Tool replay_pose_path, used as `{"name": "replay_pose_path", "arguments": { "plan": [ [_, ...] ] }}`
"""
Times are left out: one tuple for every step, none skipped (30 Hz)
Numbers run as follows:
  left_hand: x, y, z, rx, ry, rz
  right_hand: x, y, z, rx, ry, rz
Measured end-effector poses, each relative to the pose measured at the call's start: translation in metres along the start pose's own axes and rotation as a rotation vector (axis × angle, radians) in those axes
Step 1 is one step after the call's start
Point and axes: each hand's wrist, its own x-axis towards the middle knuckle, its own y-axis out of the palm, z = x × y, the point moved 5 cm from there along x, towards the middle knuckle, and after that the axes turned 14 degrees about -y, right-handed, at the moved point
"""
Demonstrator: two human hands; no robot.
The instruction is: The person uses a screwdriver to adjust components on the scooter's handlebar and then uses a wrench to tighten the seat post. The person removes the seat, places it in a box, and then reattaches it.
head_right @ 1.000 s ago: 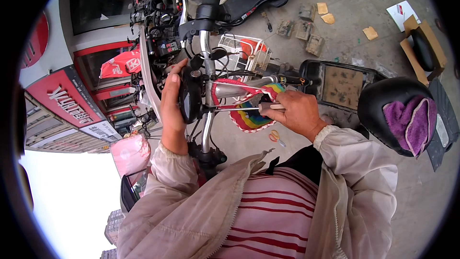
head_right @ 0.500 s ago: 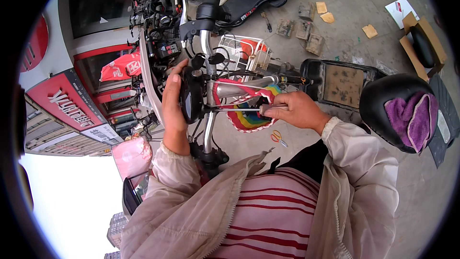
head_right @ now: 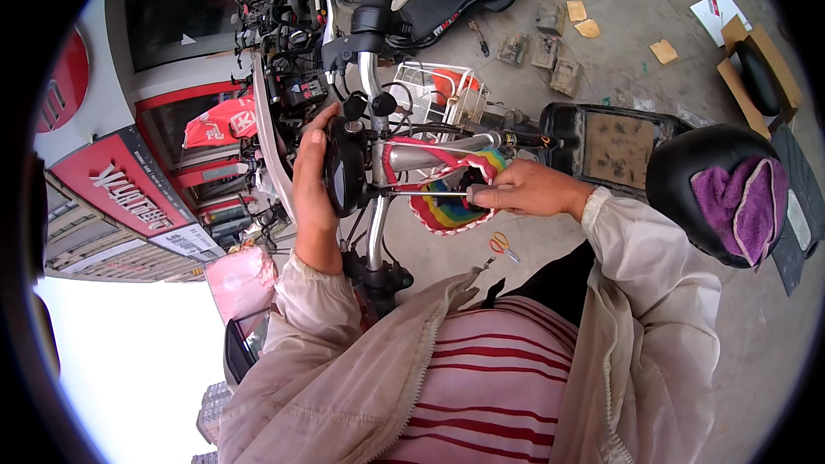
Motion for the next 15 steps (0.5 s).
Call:
{"name": "replay_pose_path", "arguments": {
  "plan": [
    [-0.002,0.000,0.000,-0.008,-0.009,-0.003,-0.003,0.007,-0.006,0.258,0.178,0.178],
    [-0.001,0.000,0.001,-0.019,-0.008,0.006,-0.001,0.002,-0.003,0.142,0.118,0.083],
    [0.000,0.000,0.002,-0.030,-0.006,0.017,-0.001,0.002,0.000,0.025,0.058,-0.011],
    [0.002,0.001,0.003,-0.041,-0.005,0.028,-0.003,0.001,0.005,-0.092,-0.002,-0.106],
    [0.000,0.000,0.004,-0.044,-0.014,0.016,-0.010,-0.002,0.017,-0.381,-0.163,-0.272],
    [-0.001,-0.001,0.006,-0.048,-0.024,0.004,-0.014,-0.001,0.025,-0.487,-0.219,-0.405],
    [-0.002,-0.002,0.007,-0.053,-0.034,-0.007,-0.017,0.002,0.033,-0.593,-0.276,-0.538],
    [-0.002,-0.001,0.005,-0.031,-0.021,-0.011,-0.022,0.000,0.042,-0.702,-0.338,-0.678],
    [-0.001,-0.001,0.004,-0.010,-0.009,-0.016,-0.015,0.001,0.030,-0.498,-0.237,-0.523],
    [-0.001,-0.001,0.003,0.010,0.002,-0.021,-0.009,0.003,0.016,-0.296,-0.134,-0.367],
    [0.001,-0.001,0.003,0.005,0.002,-0.008,-0.006,0.007,0.007,-0.097,-0.030,-0.213],
    [0.002,-0.001,0.005,0.000,0.002,0.005,-0.005,0.007,0.004,0.010,0.015,-0.152],
    [0.002,0.000,0.007,-0.005,0.002,0.018,-0.006,0.008,0.000,0.118,0.061,-0.092],
    [0.002,-0.002,0.008,-0.082,0.005,0.032,-0.004,0.010,0.001,0.221,0.104,-0.022],
    [0.001,-0.003,0.010,-0.159,0.009,0.046,-0.005,0.007,0.006,0.067,0.113,-0.043]
  ]
}}
